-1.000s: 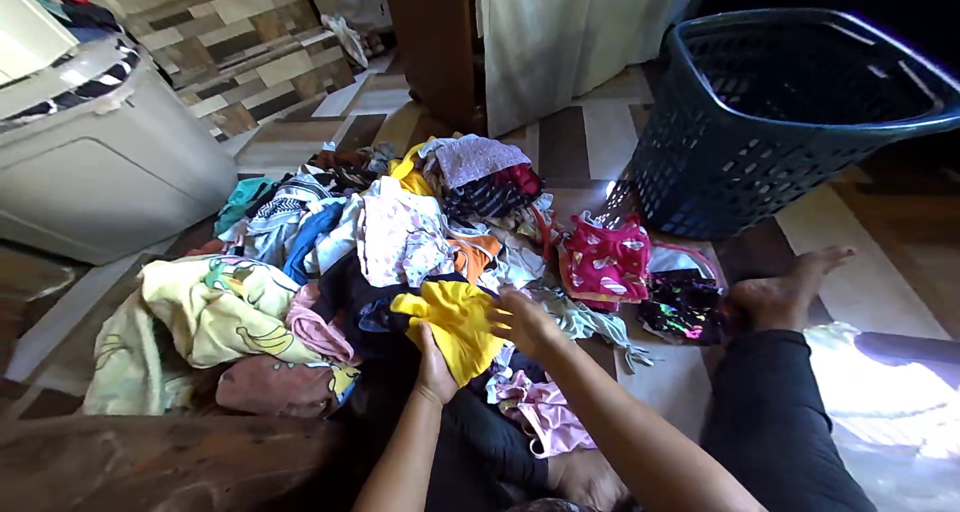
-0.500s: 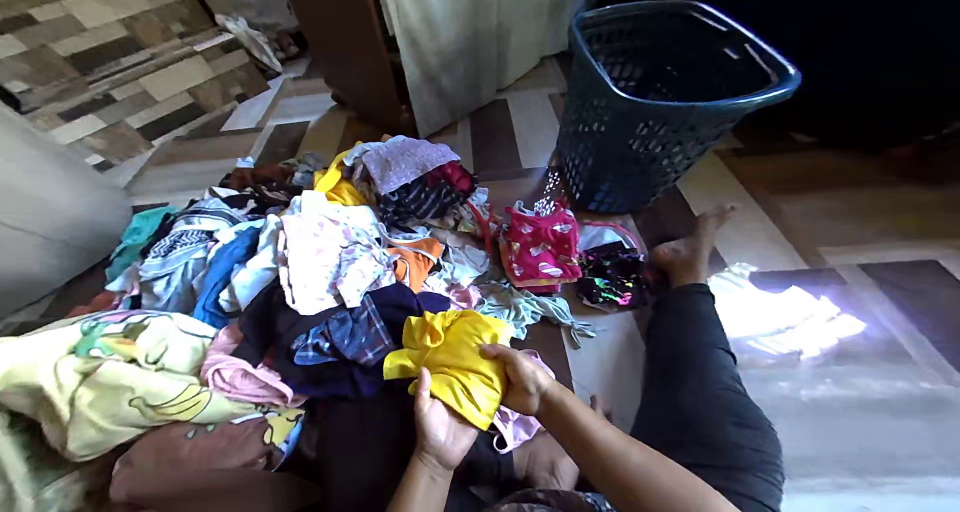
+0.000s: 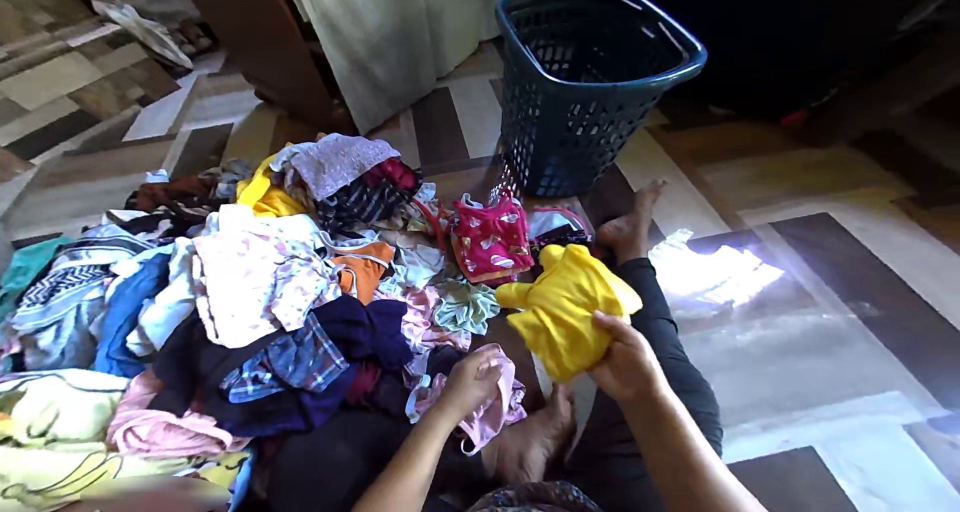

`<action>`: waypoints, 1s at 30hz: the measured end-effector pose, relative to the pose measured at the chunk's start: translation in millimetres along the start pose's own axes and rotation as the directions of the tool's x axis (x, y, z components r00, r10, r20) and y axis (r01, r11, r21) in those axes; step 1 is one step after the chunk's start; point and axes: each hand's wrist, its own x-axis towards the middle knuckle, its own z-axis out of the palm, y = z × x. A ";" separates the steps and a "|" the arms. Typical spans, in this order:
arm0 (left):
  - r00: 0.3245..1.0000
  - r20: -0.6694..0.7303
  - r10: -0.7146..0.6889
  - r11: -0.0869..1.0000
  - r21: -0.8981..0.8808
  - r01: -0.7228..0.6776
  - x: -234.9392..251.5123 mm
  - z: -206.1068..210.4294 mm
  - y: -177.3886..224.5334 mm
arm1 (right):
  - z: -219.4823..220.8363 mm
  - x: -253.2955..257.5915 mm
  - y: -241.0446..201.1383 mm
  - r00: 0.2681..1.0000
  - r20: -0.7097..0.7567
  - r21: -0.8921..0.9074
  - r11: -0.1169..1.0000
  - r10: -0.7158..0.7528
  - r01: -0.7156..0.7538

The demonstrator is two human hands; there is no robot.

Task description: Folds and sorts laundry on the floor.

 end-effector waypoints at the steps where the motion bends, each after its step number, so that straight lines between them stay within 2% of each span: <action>1: 0.999 0.015 0.049 0.983 0.177 -0.050 18.8 -0.7 2.7 | -1.1 3.2 -2.9 0.998 -0.030 0.021 0.998 -0.051 0.051; 3: 0.996 0.018 0.082 0.881 0.465 -0.081 54.7 0.2 1.6 | -0.3 6.7 -7.3 0.988 -0.109 0.049 0.992 -0.109 0.115; 5: 0.999 0.019 -0.028 0.778 0.628 0.010 81.2 -2.0 -5.4 | 1.0 7.7 -8.1 0.974 -0.188 0.037 0.990 -0.129 0.139; 8: 0.985 -0.118 -0.124 0.680 0.713 0.171 98.1 -13.4 -30.8 | 0.6 7.3 2.1 0.956 -0.277 -0.009 0.995 -0.099 0.100; 10: 0.972 -0.175 -0.159 0.644 0.728 0.236 97.4 -22.3 -36.7 | -1.9 8.3 17.0 0.957 -0.284 -0.047 0.998 -0.062 0.051; 12: 0.968 -0.164 -0.191 0.650 0.718 0.250 89.2 -29.1 -35.6 | -1.5 12.9 34.4 0.962 -0.272 -0.092 0.996 -0.004 -0.022; 14: 0.973 -0.079 -0.218 0.657 0.726 0.206 73.5 -33.9 -34.7 | 5.7 24.6 50.5 0.962 -0.265 -0.122 0.987 0.069 -0.105; 16: 0.968 0.015 -0.250 0.643 0.750 0.155 58.3 -34.4 -34.4 | 19.3 45.7 64.6 0.962 -0.241 -0.108 0.981 0.131 -0.161; 18: 0.961 0.050 -0.270 0.614 0.778 0.132 45.6 -29.4 -36.7 | 35.1 74.2 77.9 0.962 -0.214 -0.060 0.981 0.170 -0.186; 23: 0.980 -0.032 -0.197 0.680 0.716 0.160 39.3 -22.3 -52.4 | 56.4 149.1 110.2 0.956 -0.198 0.078 0.976 0.217 -0.205; 27: 0.990 -0.101 -0.100 0.741 0.657 0.142 49.2 -23.4 -68.3 | 63.0 178.3 115.4 0.954 -0.219 0.041 0.979 0.204 -0.200; 30: 0.987 -0.119 -0.105 0.746 0.647 0.158 56.5 -23.6 -72.7 | 68.0 193.5 107.9 0.958 -0.225 0.002 0.983 0.178 -0.183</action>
